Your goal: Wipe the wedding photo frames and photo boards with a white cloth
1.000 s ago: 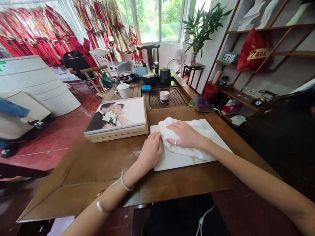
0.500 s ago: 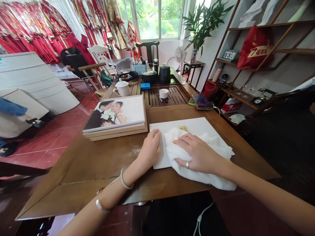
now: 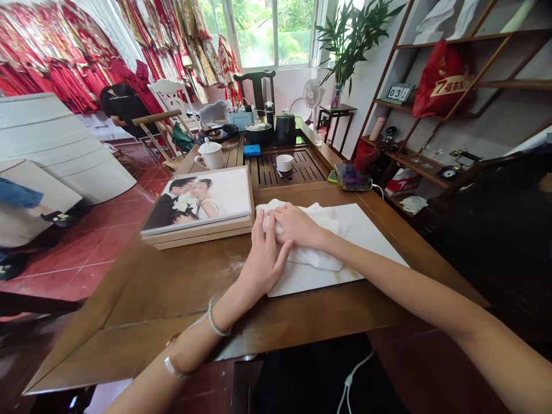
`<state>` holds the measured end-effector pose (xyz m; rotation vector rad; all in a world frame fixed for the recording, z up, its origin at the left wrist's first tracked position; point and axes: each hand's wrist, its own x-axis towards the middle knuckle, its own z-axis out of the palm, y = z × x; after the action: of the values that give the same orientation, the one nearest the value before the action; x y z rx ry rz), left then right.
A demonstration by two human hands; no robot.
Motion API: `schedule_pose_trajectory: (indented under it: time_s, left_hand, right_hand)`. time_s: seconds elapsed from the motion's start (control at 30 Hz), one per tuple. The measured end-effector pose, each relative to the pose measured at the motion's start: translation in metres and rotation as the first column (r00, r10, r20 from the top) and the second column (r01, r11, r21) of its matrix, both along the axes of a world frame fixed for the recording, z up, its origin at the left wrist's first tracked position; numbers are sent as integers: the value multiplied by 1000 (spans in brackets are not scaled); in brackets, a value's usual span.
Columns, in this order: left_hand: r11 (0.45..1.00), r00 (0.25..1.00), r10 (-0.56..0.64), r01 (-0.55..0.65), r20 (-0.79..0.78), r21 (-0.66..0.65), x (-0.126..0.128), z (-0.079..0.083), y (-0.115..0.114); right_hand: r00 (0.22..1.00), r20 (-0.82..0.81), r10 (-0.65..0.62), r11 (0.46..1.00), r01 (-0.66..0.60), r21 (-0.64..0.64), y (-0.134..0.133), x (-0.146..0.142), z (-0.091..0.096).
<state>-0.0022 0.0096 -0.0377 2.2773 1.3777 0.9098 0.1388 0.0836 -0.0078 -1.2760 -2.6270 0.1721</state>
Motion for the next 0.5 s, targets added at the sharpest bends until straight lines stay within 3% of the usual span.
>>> schedule_pose_trajectory:
  time_s: [0.1, 0.2, 0.5]
  left_hand:
    - [1000, 1000, -21, 21, -10, 3, 0, 1, 0]
    - [1000, 1000, -11, 11, 6, -12, 0, 2, 0]
    - [996, 979, 87, -79, 182, -50, 0, 7, 0]
  right_hand:
    - [1000, -9, 7, 1000, -7, -19, -7, -3, 4]
    - [995, 12, 103, 995, -103, 1, -21, -1, 7]
    - [980, -106, 171, 984, -165, 63, -92, 18, -3]
